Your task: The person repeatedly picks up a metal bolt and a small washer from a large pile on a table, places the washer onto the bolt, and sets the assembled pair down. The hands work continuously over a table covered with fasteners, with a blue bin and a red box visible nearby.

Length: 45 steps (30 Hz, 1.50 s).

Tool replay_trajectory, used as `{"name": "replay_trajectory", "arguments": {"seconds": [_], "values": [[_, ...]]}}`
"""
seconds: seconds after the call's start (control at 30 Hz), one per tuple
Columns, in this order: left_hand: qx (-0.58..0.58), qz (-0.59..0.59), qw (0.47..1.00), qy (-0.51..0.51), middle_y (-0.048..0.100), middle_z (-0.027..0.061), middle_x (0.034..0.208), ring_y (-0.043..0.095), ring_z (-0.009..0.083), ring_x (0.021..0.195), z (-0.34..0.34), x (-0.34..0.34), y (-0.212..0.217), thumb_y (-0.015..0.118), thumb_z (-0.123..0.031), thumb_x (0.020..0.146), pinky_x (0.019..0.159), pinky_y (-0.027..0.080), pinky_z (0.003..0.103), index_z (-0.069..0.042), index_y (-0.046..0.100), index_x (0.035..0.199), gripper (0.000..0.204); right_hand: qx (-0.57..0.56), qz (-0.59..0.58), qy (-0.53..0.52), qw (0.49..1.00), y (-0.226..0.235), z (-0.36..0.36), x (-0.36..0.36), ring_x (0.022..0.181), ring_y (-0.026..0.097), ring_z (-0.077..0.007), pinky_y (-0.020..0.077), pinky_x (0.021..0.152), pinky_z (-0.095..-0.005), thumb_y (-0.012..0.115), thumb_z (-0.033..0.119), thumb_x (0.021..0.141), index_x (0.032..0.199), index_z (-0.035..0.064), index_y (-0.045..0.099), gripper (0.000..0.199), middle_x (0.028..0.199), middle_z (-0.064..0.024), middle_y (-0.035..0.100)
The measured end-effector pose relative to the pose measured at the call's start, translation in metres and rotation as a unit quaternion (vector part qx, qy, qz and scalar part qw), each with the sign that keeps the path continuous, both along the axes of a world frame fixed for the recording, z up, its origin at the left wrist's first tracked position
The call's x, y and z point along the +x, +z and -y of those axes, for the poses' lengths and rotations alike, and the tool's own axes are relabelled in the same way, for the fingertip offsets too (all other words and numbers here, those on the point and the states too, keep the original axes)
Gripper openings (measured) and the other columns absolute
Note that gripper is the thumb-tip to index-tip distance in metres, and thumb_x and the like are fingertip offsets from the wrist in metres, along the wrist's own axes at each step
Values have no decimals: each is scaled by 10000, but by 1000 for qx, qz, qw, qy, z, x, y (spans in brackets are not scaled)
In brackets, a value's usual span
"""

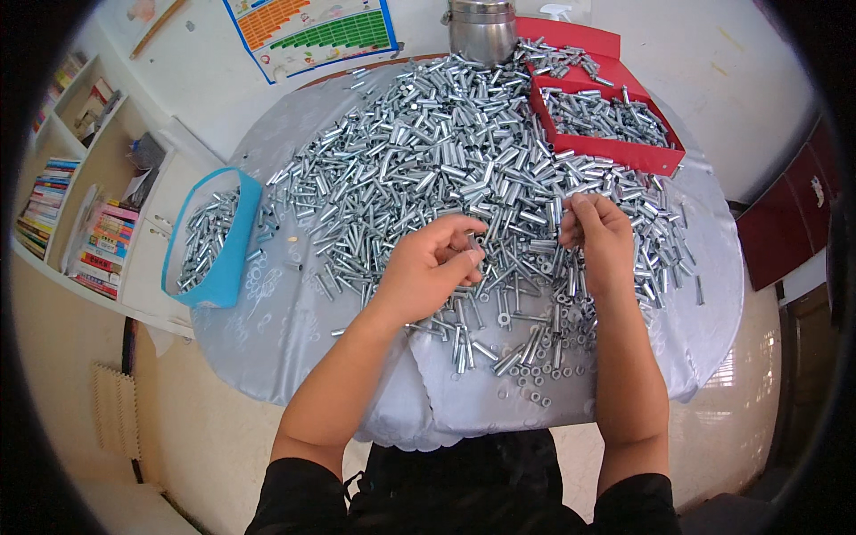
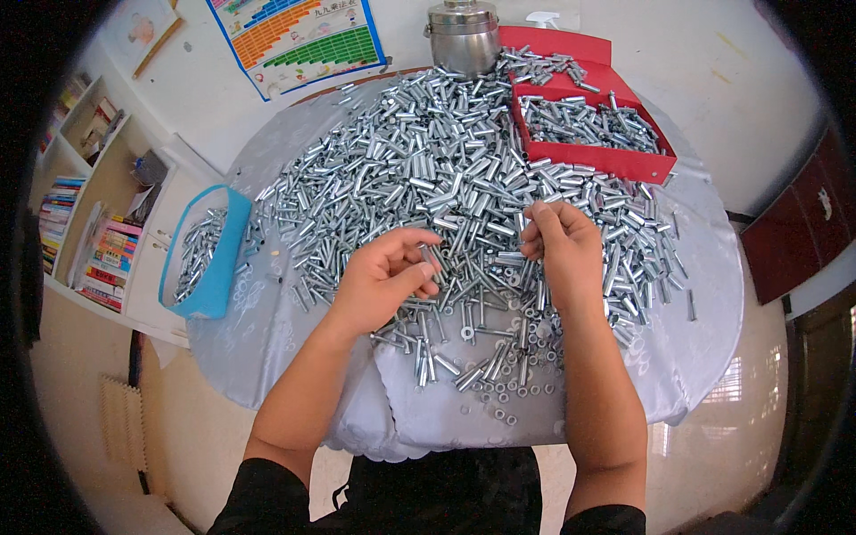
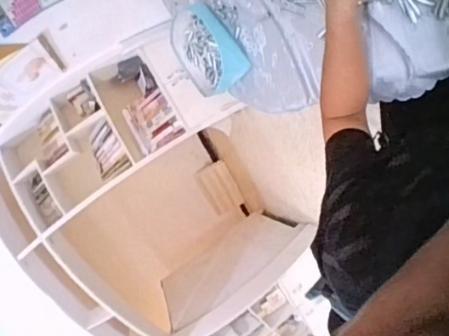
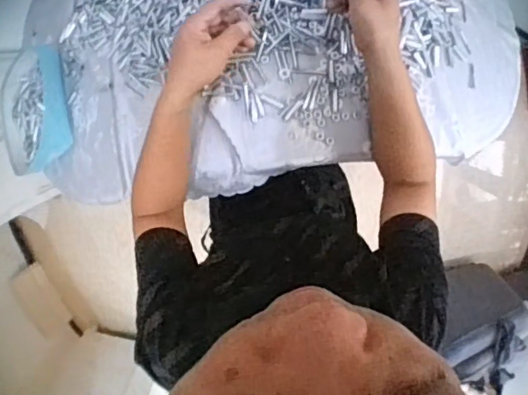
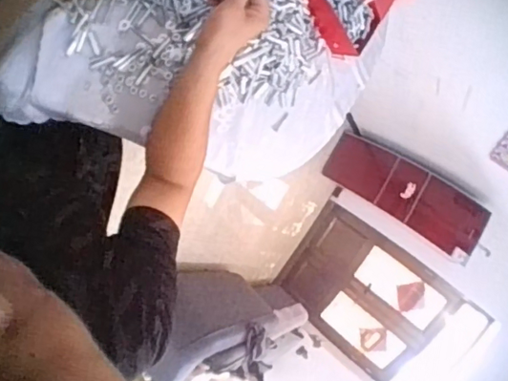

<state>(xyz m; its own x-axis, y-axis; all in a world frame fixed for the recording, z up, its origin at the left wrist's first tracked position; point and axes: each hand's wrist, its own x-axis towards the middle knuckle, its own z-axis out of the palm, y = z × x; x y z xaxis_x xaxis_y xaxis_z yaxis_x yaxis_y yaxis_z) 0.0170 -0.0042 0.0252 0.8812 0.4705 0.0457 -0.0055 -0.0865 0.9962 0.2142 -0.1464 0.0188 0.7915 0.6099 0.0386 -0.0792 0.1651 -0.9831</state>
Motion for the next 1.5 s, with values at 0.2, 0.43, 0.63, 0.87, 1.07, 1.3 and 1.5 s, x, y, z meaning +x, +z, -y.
{"name": "replay_trajectory", "arguments": {"seconds": [0.2,0.43,0.63,0.87,1.07,1.3,1.5], "values": [[-92,67,993,45,690,135,995,690,174,793,-5,-3,-25,547,-78,959,705,578,285,26,580,1171,239,-117,142,0,983,5,5,-4,596,554,-86,444,565,-238,628,165,899,897,-4,669,174,719,-41,644],[-105,125,977,134,669,88,867,646,141,691,-7,-4,-28,566,-77,932,626,548,286,7,629,1053,160,-208,346,-8,915,3,6,-8,640,590,-180,470,620,-304,647,105,837,921,-7,678,143,768,-120,654],[-136,147,969,144,661,88,840,636,138,677,-8,-9,-25,545,7,884,613,552,281,12,619,1013,149,-213,363,37,907,5,6,-16,656,611,-208,477,622,-310,649,71,813,905,-7,681,124,790,-132,657],[-105,139,974,147,665,91,834,622,131,650,-8,-9,-25,560,-3,878,605,540,270,19,633,1018,159,-154,408,216,874,10,7,-24,707,623,-247,492,641,-342,679,27,753,864,19,696,113,811,-118,652],[-102,128,973,165,677,102,861,608,120,640,-7,-10,-21,560,-32,891,593,516,252,28,651,1062,202,-155,482,277,817,10,5,-31,766,628,-291,497,681,-370,715,72,715,829,31,690,124,794,-99,645],[-106,124,974,154,679,107,870,600,113,634,-7,-11,-23,562,-45,899,593,512,247,26,651,1069,205,-182,435,418,777,13,11,-30,722,633,-251,494,655,-355,727,57,708,858,45,693,154,799,-83,637],[-117,126,972,159,680,106,868,598,113,631,-8,-9,-23,567,-48,897,588,507,243,25,652,1057,196,-205,396,361,819,20,12,-30,744,646,-276,499,665,-359,700,74,743,879,31,675,145,813,-114,649]]}}
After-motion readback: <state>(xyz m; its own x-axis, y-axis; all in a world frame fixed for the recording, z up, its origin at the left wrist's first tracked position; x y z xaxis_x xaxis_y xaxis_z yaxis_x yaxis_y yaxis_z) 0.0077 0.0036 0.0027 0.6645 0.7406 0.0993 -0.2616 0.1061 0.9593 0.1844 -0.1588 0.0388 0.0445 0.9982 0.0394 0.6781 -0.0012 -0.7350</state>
